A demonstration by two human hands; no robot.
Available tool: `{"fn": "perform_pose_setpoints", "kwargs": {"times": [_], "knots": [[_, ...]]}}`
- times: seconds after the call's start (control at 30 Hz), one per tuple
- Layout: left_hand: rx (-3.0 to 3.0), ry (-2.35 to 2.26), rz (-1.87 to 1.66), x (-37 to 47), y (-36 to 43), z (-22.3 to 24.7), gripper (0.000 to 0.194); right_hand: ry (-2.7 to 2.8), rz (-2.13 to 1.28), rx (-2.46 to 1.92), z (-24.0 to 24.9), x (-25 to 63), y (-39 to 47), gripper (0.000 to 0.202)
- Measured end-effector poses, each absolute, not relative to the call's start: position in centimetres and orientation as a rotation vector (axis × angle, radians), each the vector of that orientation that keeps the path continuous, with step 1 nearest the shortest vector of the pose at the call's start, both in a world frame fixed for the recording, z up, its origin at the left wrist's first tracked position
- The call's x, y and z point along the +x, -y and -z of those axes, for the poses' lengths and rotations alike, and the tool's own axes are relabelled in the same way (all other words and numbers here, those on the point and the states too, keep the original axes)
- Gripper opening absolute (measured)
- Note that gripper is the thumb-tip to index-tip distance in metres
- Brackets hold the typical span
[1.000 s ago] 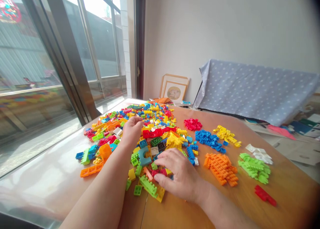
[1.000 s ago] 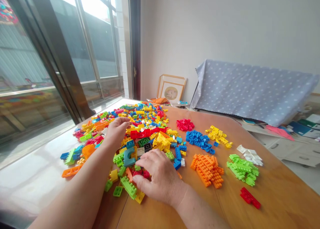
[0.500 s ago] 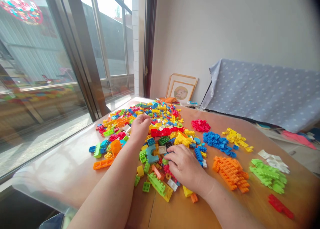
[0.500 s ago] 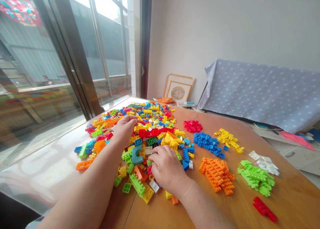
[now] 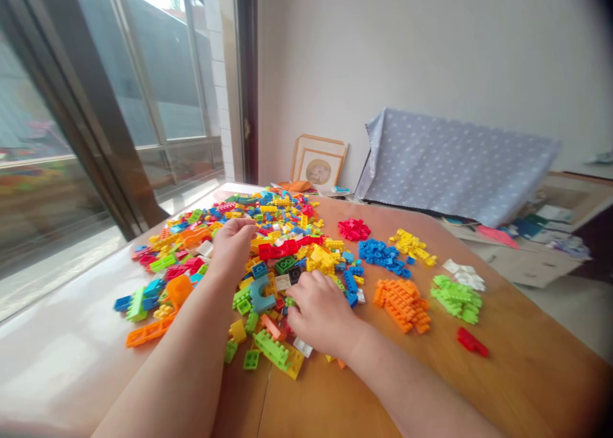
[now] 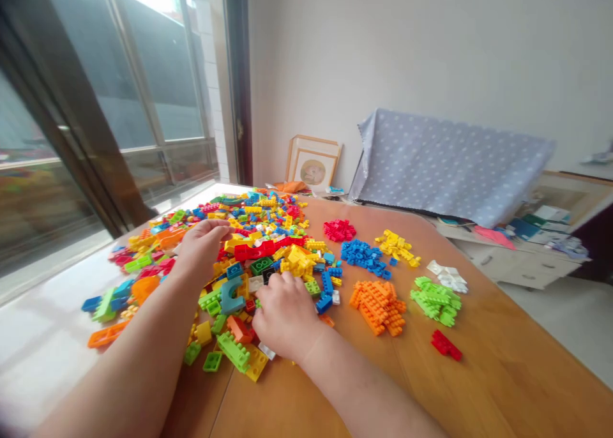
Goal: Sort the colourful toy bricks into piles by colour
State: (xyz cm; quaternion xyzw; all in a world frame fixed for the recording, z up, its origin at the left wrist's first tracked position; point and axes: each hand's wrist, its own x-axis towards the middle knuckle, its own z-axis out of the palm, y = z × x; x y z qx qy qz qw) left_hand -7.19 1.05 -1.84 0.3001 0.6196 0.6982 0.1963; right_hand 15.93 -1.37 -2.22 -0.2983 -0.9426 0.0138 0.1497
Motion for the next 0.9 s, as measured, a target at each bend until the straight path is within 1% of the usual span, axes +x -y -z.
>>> {"fn": "perform_pose_setpoints", "kwargs": {"times": [0.13, 0.43, 0.57, 0.7, 0.8, 0.9], "knots": [[0.882, -1.792, -1.941, -7.7, -1.6, 2.3, 0.028, 2.726, 0.015, -0.929, 2.6, 15.2, 0.8, 0.017], [0.882, -1.823, -1.908, -7.2, -1.4, 1.7, 0.025, 2.701, -0.102, -0.933, 3.0, 15.2, -0.4, 0.018], [0.858, -1.827, -1.920, -7.3, -1.5, 1.8, 0.026, 2.608, -0.220, -0.953, 3.0, 15.5, -0.5, 0.015], [0.791, -1.676, -1.980, -7.5, -1.3, 1.7, 0.026, 2.438, -0.426, -0.994, 2.7, 15.9, -0.6, 0.014], [0.746, -1.642, -2.008, -7.9, -1.0, 1.6, 0.026, 2.379, -0.589, -0.882, 2.5, 15.8, -0.8, 0.018], [0.677, -1.599, -2.025, -8.4, -0.7, 1.6, 0.027, 2.392, -0.646, -0.781, 1.7, 15.2, -0.7, 0.015]]}}
